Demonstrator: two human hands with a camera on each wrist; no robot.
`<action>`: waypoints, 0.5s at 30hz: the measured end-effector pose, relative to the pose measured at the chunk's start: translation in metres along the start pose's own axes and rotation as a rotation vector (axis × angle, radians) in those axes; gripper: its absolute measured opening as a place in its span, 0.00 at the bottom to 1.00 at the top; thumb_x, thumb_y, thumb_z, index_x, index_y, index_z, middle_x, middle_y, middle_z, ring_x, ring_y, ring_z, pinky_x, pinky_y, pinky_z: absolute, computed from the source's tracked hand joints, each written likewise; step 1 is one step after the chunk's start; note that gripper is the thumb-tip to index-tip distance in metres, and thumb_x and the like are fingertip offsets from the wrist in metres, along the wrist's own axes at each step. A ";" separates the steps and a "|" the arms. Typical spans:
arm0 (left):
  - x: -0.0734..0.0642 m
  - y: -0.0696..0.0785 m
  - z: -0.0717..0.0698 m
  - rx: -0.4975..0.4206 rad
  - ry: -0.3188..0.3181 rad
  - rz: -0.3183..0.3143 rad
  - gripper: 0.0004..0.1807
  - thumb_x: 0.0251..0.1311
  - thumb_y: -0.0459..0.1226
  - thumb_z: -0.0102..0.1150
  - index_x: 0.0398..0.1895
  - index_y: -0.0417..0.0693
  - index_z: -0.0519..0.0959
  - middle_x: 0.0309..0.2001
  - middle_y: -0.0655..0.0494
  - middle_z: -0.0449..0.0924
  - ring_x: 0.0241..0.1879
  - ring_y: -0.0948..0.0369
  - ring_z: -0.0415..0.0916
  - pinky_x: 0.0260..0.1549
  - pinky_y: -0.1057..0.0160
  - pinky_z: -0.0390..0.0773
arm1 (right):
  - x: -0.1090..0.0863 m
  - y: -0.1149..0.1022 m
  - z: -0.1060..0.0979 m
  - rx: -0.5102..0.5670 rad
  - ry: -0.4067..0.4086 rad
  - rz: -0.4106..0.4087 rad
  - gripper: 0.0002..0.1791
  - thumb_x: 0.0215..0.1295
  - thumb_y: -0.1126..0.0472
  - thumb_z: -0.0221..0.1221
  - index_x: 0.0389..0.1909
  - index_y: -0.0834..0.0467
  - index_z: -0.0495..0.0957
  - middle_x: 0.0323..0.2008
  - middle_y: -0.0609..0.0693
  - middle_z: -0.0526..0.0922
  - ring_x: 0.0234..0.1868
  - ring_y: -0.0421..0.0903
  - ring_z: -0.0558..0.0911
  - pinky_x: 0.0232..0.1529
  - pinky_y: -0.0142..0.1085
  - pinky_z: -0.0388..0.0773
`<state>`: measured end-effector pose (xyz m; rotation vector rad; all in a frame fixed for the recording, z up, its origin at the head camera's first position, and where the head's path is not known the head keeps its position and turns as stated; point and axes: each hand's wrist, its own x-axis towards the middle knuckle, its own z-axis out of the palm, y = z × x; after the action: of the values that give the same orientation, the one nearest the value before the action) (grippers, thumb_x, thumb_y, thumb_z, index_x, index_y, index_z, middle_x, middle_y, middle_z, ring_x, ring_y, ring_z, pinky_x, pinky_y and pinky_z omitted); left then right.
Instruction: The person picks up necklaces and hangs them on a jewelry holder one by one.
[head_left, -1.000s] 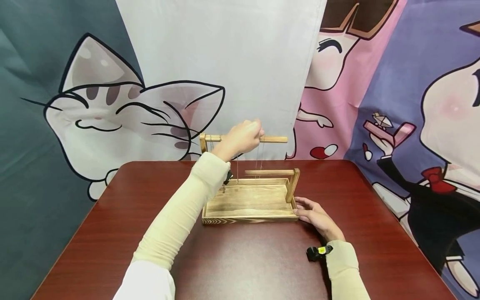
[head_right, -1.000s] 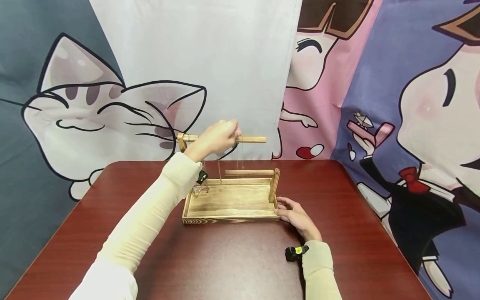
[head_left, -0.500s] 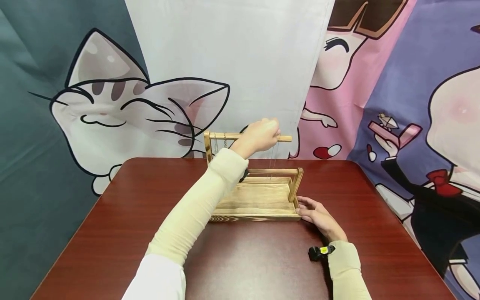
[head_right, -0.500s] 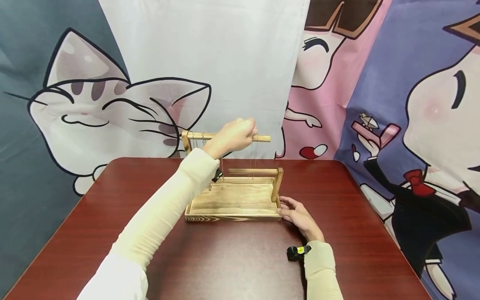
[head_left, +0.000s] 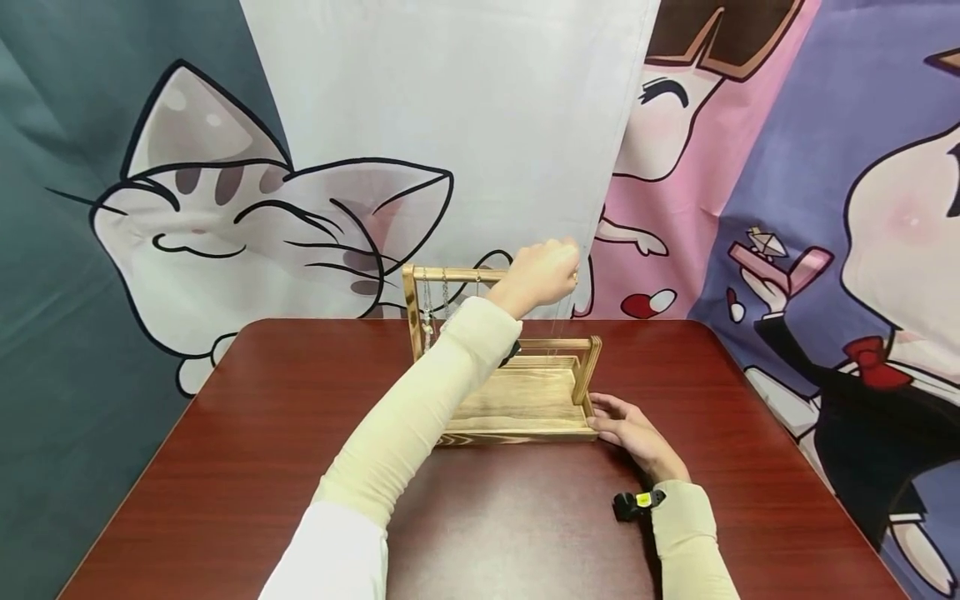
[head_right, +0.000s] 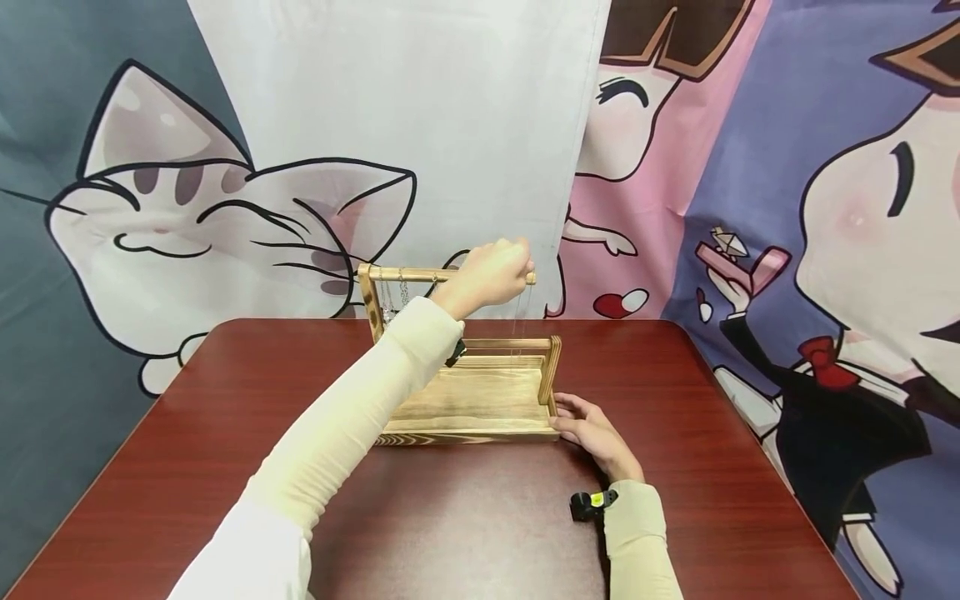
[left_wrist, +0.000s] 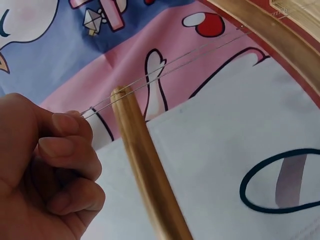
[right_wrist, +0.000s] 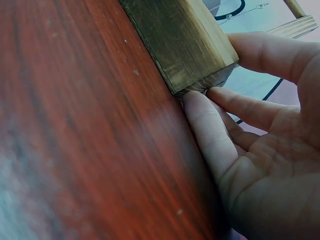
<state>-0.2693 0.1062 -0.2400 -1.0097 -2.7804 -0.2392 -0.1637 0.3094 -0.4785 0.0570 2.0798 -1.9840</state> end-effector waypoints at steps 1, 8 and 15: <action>0.001 0.001 0.001 -0.003 0.005 -0.004 0.03 0.61 0.39 0.43 0.33 0.51 0.67 0.31 0.58 0.73 0.34 0.59 0.74 0.35 0.55 0.75 | 0.000 -0.001 0.000 0.004 -0.001 0.001 0.36 0.57 0.66 0.58 0.66 0.64 0.55 0.62 0.65 0.62 0.52 0.45 0.74 0.45 0.32 0.75; 0.009 0.004 0.007 -0.027 0.023 -0.027 0.05 0.62 0.39 0.42 0.34 0.51 0.69 0.33 0.59 0.73 0.35 0.60 0.75 0.33 0.55 0.76 | -0.001 -0.003 -0.001 -0.003 -0.026 -0.017 0.35 0.60 0.68 0.55 0.66 0.67 0.52 0.62 0.68 0.60 0.48 0.42 0.75 0.45 0.31 0.75; 0.013 0.004 0.005 -0.139 0.018 -0.095 0.04 0.59 0.38 0.42 0.29 0.52 0.68 0.31 0.58 0.72 0.31 0.60 0.72 0.29 0.57 0.72 | -0.001 -0.001 0.000 -0.001 -0.017 -0.006 0.35 0.59 0.67 0.56 0.66 0.65 0.53 0.62 0.67 0.60 0.51 0.44 0.74 0.45 0.31 0.75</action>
<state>-0.2773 0.1182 -0.2421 -0.8999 -2.8320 -0.4578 -0.1630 0.3097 -0.4768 0.0331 2.0730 -1.9796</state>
